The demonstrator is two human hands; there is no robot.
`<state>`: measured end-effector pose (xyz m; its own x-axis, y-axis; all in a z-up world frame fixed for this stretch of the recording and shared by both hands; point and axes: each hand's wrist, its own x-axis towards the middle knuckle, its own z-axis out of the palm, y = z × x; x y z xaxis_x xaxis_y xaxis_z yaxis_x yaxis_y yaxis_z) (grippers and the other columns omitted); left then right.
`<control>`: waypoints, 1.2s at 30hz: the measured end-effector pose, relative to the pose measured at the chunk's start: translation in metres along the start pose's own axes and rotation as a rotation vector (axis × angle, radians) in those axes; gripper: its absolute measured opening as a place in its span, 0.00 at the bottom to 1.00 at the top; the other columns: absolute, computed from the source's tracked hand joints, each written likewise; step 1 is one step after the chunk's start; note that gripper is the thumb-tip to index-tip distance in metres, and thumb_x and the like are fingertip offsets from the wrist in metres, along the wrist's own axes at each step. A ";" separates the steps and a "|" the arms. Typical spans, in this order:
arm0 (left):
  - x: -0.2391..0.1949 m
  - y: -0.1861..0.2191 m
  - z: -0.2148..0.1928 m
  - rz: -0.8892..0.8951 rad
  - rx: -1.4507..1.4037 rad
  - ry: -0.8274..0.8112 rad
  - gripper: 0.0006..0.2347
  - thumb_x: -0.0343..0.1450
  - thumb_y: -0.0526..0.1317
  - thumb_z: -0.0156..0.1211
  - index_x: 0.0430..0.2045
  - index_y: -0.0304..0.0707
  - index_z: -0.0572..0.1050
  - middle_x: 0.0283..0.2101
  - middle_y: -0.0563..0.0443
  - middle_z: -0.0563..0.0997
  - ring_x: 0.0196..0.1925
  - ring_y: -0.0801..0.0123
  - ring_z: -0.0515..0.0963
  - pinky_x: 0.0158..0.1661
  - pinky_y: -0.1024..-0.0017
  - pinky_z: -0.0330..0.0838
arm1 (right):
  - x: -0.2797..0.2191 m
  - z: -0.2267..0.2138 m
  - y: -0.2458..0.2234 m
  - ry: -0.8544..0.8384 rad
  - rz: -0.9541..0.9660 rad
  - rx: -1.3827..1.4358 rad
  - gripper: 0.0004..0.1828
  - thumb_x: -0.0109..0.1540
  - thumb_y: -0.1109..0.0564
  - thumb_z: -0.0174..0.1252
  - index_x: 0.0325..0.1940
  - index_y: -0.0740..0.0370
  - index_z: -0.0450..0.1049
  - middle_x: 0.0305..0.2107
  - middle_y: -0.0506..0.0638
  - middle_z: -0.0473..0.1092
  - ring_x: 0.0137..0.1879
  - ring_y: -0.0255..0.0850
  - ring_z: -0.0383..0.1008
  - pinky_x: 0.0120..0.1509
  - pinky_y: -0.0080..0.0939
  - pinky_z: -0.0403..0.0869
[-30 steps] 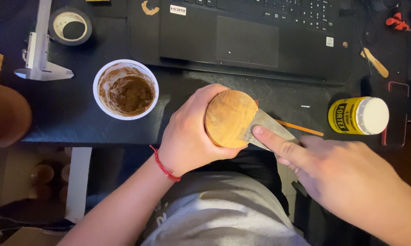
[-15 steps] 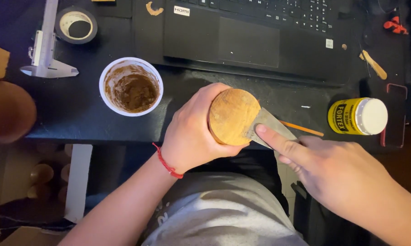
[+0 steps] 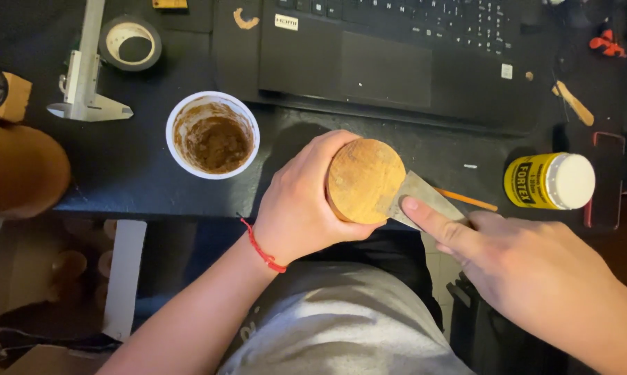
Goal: Applying wood filler to a small wooden cylindrical object using a stick and smoothing it with a putty knife.
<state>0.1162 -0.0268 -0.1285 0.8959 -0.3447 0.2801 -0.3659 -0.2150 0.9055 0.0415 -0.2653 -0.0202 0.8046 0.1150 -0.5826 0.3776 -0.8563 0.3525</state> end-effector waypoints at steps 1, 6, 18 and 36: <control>0.001 -0.001 0.000 0.005 0.000 0.005 0.35 0.50 0.47 0.79 0.51 0.41 0.67 0.53 0.54 0.77 0.54 0.61 0.79 0.51 0.65 0.75 | -0.001 -0.001 0.002 0.005 0.002 -0.005 0.44 0.60 0.43 0.48 0.76 0.10 0.38 0.19 0.37 0.63 0.21 0.42 0.71 0.21 0.49 0.72; -0.001 -0.004 0.002 -0.003 -0.005 -0.007 0.37 0.49 0.48 0.79 0.51 0.40 0.67 0.54 0.53 0.76 0.56 0.62 0.78 0.54 0.66 0.73 | 0.005 -0.006 -0.006 0.161 0.000 0.126 0.43 0.56 0.44 0.54 0.72 0.14 0.47 0.45 0.33 0.72 0.27 0.47 0.81 0.22 0.55 0.77; 0.000 -0.005 0.000 0.007 -0.015 -0.026 0.37 0.49 0.46 0.80 0.51 0.41 0.67 0.54 0.53 0.76 0.56 0.61 0.78 0.53 0.65 0.73 | -0.009 -0.008 0.024 0.271 -0.082 0.123 0.39 0.59 0.48 0.53 0.73 0.23 0.50 0.22 0.33 0.69 0.21 0.36 0.69 0.17 0.43 0.69; 0.003 0.000 -0.001 0.006 -0.007 -0.027 0.35 0.50 0.48 0.79 0.50 0.41 0.68 0.51 0.53 0.77 0.53 0.62 0.79 0.51 0.66 0.74 | 0.011 0.023 -0.003 0.345 -0.146 0.128 0.42 0.57 0.49 0.57 0.74 0.25 0.51 0.18 0.43 0.58 0.17 0.45 0.65 0.20 0.50 0.71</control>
<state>0.1192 -0.0269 -0.1270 0.8867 -0.3701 0.2770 -0.3692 -0.2065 0.9061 0.0388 -0.2734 -0.0447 0.8614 0.3842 -0.3322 0.4569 -0.8718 0.1766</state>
